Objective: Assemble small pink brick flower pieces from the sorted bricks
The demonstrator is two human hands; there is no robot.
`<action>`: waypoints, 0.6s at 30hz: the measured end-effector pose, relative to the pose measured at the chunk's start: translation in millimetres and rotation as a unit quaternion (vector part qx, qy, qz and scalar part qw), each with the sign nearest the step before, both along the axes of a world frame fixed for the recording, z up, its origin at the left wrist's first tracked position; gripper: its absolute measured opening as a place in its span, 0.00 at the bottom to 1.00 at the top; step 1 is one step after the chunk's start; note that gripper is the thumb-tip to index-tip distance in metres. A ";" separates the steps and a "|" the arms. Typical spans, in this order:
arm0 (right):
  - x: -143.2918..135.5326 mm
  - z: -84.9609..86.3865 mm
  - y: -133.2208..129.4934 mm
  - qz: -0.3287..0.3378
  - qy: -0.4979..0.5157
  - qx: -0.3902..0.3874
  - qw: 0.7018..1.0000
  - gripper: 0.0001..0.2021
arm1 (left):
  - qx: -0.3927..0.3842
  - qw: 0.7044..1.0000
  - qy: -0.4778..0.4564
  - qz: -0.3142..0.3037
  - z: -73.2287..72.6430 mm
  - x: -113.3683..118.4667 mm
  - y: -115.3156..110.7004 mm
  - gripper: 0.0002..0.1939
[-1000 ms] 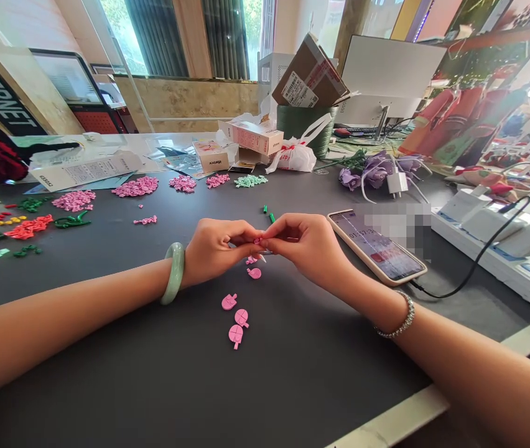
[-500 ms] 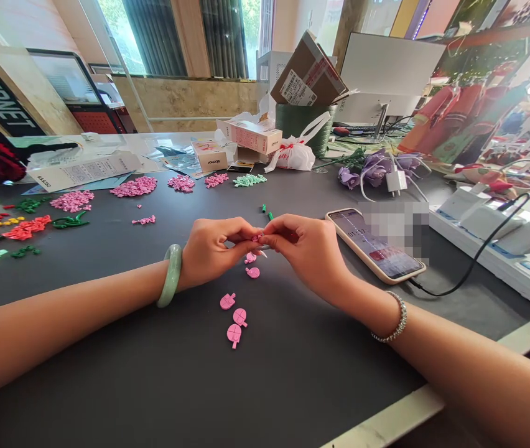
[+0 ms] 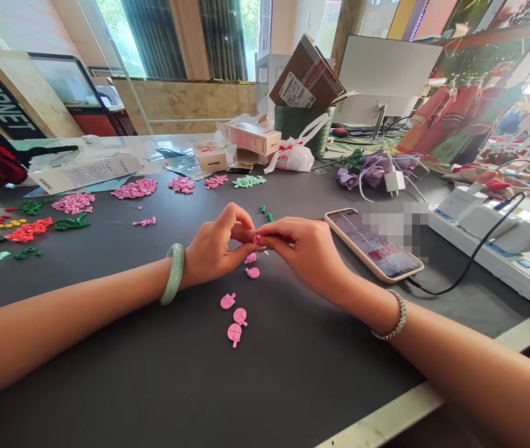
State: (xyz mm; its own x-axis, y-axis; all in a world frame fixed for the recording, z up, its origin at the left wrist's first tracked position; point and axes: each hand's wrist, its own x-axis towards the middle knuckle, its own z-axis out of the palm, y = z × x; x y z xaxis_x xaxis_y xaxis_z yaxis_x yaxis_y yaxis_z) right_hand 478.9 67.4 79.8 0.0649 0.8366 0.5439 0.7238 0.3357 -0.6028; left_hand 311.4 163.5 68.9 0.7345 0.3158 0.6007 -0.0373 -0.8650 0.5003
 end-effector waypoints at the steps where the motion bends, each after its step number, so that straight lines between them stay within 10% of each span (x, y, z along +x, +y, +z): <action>1: 1.0 -0.1 0.2 0.006 -0.013 0.002 1.000 0.07 | 0.011 1.000 0.007 0.002 0.0 -0.3 0.6 0.12; 18: 0.5 -0.2 -1.0 0.022 -0.080 0.055 0.995 0.08 | 0.046 0.998 0.041 0.006 -4.1 -0.7 3.3 0.07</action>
State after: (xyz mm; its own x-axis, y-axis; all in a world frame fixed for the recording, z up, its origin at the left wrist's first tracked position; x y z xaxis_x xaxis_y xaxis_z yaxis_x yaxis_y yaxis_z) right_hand 479.4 66.4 79.6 -0.0656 0.7712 0.6332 0.7906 0.4274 -0.4386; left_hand 310.7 166.8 64.8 0.7782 0.2715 0.5663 0.0113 -0.9076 0.4197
